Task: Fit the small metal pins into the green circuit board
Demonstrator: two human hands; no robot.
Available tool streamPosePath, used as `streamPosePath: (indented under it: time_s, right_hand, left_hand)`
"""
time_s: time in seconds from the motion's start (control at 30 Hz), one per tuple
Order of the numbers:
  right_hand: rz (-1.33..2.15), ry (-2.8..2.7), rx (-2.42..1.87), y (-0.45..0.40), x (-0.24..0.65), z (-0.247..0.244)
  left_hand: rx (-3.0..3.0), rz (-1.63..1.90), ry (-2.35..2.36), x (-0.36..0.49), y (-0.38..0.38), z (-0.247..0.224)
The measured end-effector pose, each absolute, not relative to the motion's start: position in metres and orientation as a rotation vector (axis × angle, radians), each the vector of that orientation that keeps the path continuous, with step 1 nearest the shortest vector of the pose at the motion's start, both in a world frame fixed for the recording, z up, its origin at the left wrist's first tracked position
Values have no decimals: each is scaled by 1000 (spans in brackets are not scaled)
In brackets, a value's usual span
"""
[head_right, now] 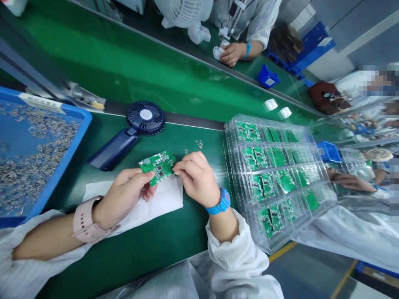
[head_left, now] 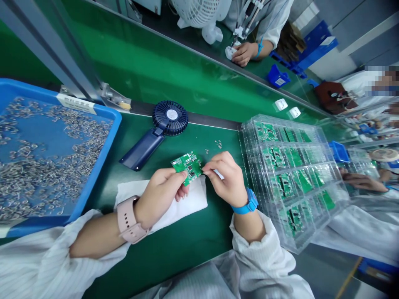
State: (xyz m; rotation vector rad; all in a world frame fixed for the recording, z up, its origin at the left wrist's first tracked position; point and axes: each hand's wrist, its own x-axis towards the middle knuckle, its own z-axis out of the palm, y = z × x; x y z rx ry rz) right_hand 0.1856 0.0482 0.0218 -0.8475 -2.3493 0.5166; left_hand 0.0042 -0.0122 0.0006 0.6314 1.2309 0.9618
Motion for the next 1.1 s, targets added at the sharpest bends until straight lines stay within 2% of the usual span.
streamPosePath:
  time_s: [0.2,0.4,0.5,0.77,1.1]
  right_hand:
    - [643,-2144,-1046,43,195,36]
    - [895,-2049,-1100,16,190,44]
    - [1031,-1943,-1097,7,185,45]
    - [1351,-1714,-1176,9,179,42]
    - [1394,-1564,-1267,8,174,34]
  left_hand:
    - [819,1063,1265,4,-21,0]
    - [1729,1250,1254,1,-32,5]
    - [1975,1310,1299,0,-35,8]
    - [2013,1190,1284,1,-36,9]
    - [2202,1141,1332,4,-31,15]
